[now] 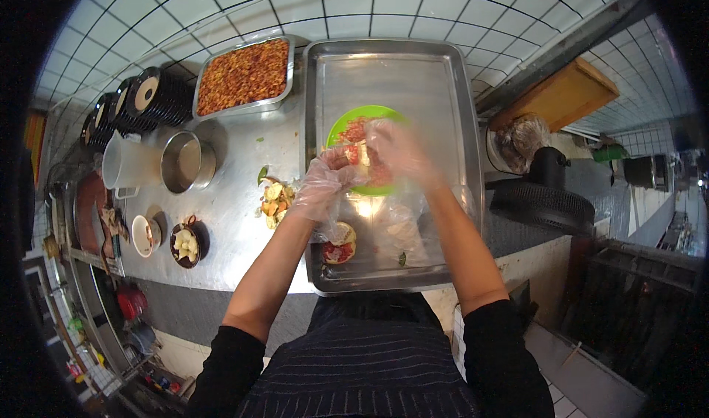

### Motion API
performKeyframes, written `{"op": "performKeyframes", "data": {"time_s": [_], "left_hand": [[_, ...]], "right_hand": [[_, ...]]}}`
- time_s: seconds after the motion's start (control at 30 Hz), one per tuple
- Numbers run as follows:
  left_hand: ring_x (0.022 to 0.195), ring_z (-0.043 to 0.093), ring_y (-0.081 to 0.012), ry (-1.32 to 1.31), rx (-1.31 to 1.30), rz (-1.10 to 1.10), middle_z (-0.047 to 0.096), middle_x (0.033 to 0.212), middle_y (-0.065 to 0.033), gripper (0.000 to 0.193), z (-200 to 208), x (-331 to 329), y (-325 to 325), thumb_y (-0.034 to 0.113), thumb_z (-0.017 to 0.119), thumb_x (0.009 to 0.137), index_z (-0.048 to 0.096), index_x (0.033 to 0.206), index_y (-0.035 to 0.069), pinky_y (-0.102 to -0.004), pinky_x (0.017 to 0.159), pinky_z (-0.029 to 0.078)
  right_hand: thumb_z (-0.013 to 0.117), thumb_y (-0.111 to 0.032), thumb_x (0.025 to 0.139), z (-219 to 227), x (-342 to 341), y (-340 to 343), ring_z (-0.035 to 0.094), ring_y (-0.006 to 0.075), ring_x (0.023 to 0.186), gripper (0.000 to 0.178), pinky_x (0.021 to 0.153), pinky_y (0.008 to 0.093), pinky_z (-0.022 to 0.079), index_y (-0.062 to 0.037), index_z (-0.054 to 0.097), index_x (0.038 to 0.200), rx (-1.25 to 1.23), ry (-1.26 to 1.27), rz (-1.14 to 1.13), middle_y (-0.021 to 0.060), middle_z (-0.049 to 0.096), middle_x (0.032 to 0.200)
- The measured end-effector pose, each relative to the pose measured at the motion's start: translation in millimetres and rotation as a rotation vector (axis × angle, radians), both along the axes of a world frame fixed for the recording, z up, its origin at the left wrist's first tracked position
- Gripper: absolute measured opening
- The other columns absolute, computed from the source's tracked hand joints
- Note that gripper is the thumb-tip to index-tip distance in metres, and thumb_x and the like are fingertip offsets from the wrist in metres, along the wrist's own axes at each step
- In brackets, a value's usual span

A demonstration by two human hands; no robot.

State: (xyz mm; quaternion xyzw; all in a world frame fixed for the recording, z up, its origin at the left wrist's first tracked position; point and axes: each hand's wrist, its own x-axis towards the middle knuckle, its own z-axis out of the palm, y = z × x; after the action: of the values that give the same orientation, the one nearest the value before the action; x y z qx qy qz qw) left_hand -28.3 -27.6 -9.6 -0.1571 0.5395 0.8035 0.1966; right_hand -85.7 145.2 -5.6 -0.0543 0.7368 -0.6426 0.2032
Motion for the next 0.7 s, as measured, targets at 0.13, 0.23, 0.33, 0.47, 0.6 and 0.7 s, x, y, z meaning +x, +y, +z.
{"op": "performKeyframes", "data": {"time_s": [0.13, 0.23, 0.33, 0.47, 0.6, 0.7], "left_hand": [[0.091, 0.062, -0.0161, 0.069, -0.027, -0.065, 0.064, 0.104, -0.0112, 0.035, -7, -7, 11, 0.001, 0.059, 0.084, 0.054, 0.119, -0.003, -0.0271, 0.08, 0.05], [0.091, 0.062, -0.0161, 0.065, -0.109, -0.094, 0.064, 0.104, -0.0122, 0.038, -24, -11, 12, 0.008, 0.063, 0.085, 0.053, 0.12, -0.003, -0.0271, 0.078, 0.051], [0.088, 0.063, -0.0158, 0.045, -0.182, -0.089, 0.065, 0.102, -0.0114, 0.04, -25, -14, 18, 0.017, 0.067, 0.084, 0.056, 0.118, -0.001, -0.0266, 0.074, 0.051], [0.08, 0.062, -0.0141, -0.017, -0.173, -0.147, 0.066, 0.098, -0.0088, 0.041, -4, -16, 17, 0.026, 0.068, 0.083, 0.06, 0.113, -0.001, -0.0241, 0.071, 0.049], [0.075, 0.059, -0.0132, -0.083, -0.146, -0.15, 0.065, 0.096, -0.006, 0.039, 1, -18, 10, 0.024, 0.068, 0.084, 0.059, 0.113, 0.0, -0.0228, 0.07, 0.048], [0.077, 0.058, -0.0134, -0.138, -0.015, -0.092, 0.063, 0.099, -0.0053, 0.039, 1, -18, 10, 0.023, 0.068, 0.084, 0.058, 0.114, 0.001, -0.0236, 0.07, 0.048]], "right_hand": [[0.06, -0.018, 0.09, -12, 14, 7, 0.045, 0.0028, 0.065, 0.021, 0.058, 0.0176, 0.04, -0.0025, 0.059, 0.105, -0.183, -0.069, -0.051, -0.0055, 0.053, 0.081], [0.062, -0.016, 0.088, -13, 16, 18, 0.046, 0.0031, 0.066, 0.021, 0.058, 0.0178, 0.04, -0.0024, 0.059, 0.104, -0.253, -0.213, -0.065, -0.0045, 0.054, 0.081], [0.062, -0.015, 0.087, -21, 20, 26, 0.048, 0.0031, 0.067, 0.019, 0.058, 0.0182, 0.041, -0.0024, 0.06, 0.102, -0.289, -0.23, -0.101, -0.0042, 0.055, 0.081], [0.062, -0.014, 0.087, -18, 23, 24, 0.048, 0.0029, 0.067, 0.017, 0.059, 0.0187, 0.041, -0.0025, 0.061, 0.099, -0.15, -0.04, -0.08, -0.0042, 0.055, 0.082], [0.061, -0.012, 0.088, -16, 21, 24, 0.05, 0.0044, 0.071, 0.014, 0.063, 0.0207, 0.043, -0.0023, 0.062, 0.097, -0.191, -0.114, -0.067, -0.0037, 0.056, 0.083], [0.06, -0.013, 0.089, -25, 19, 25, 0.053, 0.007, 0.077, 0.015, 0.068, 0.0226, 0.046, -0.002, 0.061, 0.099, -0.295, -0.212, -0.072, -0.0014, 0.058, 0.087]]}}
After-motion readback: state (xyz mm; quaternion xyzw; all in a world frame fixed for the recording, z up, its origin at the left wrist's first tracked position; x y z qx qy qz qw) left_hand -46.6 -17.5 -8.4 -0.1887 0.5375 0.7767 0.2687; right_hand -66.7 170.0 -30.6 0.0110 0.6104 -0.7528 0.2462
